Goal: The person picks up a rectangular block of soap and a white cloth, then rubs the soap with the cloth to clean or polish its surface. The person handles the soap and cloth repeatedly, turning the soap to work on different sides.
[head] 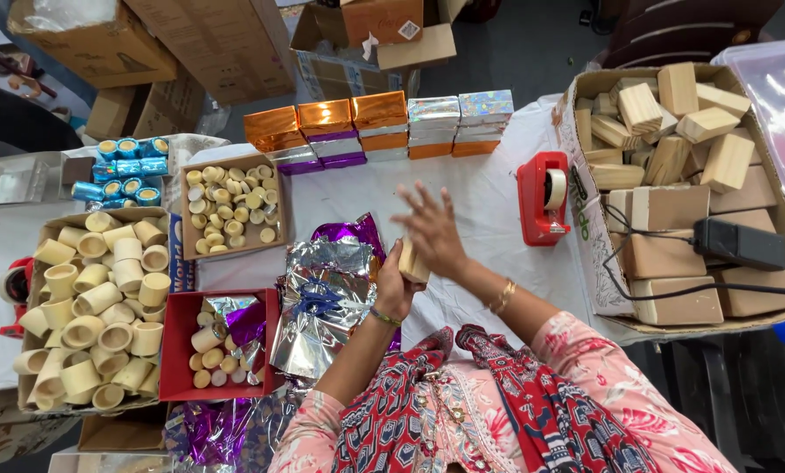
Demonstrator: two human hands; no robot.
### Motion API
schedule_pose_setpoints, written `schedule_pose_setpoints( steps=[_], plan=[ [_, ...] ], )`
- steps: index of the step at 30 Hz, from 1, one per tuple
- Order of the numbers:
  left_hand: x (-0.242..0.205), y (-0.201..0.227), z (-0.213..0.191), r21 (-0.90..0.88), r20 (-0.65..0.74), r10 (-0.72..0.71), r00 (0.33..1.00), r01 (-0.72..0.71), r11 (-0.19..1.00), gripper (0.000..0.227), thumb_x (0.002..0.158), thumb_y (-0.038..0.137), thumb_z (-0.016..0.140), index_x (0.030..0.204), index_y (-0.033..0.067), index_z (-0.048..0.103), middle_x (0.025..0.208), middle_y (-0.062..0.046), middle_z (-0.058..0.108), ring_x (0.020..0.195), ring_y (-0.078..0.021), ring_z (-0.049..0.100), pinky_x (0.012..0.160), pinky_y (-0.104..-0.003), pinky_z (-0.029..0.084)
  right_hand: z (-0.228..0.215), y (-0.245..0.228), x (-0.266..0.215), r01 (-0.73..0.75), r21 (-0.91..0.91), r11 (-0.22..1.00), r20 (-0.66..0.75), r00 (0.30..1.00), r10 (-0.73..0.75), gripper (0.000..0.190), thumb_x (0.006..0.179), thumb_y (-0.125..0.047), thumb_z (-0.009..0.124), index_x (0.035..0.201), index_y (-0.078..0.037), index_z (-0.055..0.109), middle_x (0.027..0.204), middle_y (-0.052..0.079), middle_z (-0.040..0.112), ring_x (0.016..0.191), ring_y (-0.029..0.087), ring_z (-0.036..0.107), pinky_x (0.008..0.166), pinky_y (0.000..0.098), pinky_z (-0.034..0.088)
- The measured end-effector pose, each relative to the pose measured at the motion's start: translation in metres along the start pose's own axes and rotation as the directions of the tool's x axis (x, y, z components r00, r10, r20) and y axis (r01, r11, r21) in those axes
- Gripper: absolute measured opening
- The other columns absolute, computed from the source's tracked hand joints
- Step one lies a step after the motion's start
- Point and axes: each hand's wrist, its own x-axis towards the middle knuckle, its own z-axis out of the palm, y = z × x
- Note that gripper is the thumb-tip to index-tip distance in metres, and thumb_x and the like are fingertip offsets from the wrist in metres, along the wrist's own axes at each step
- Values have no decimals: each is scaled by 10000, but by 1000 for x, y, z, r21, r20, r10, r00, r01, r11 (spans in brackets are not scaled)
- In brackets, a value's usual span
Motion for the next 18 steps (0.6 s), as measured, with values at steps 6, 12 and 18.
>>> schedule_pose_setpoints(
  steps=[6,12,18],
  plan=[
    [11,-40,-53,-162,84,-10,996,23,986,494,1008,461,307,1206,54,504,889,-58,567,677,-143,559,513,-270,463,-9,1,-11,407,-18,913,176,900,-398,411,1058,-330,419,1339,-244,706,1624,11,431,1564,237,254,1300,477,-36],
    [5,-39,-45,29,65,94,993,-96,995,516,1081,481,443,1464,142,516,1187,-28,648,972,-107,639,725,-249,537,-10,-11,-12,112,-55,992,16,994,-112,494,1082,-274,321,1441,-141,632,1637,70,440,1589,264,216,1285,509,-36],
    [17,-65,-76,-9,-25,50,998,-50,999,519,1145,500,402,1433,73,461,1253,-119,569,1088,-232,610,793,-346,538,2,0,-17,313,-122,942,170,942,-291,471,1087,-294,380,1517,-185,536,1665,15,388,1604,186,218,1313,475,13]
  ],
)
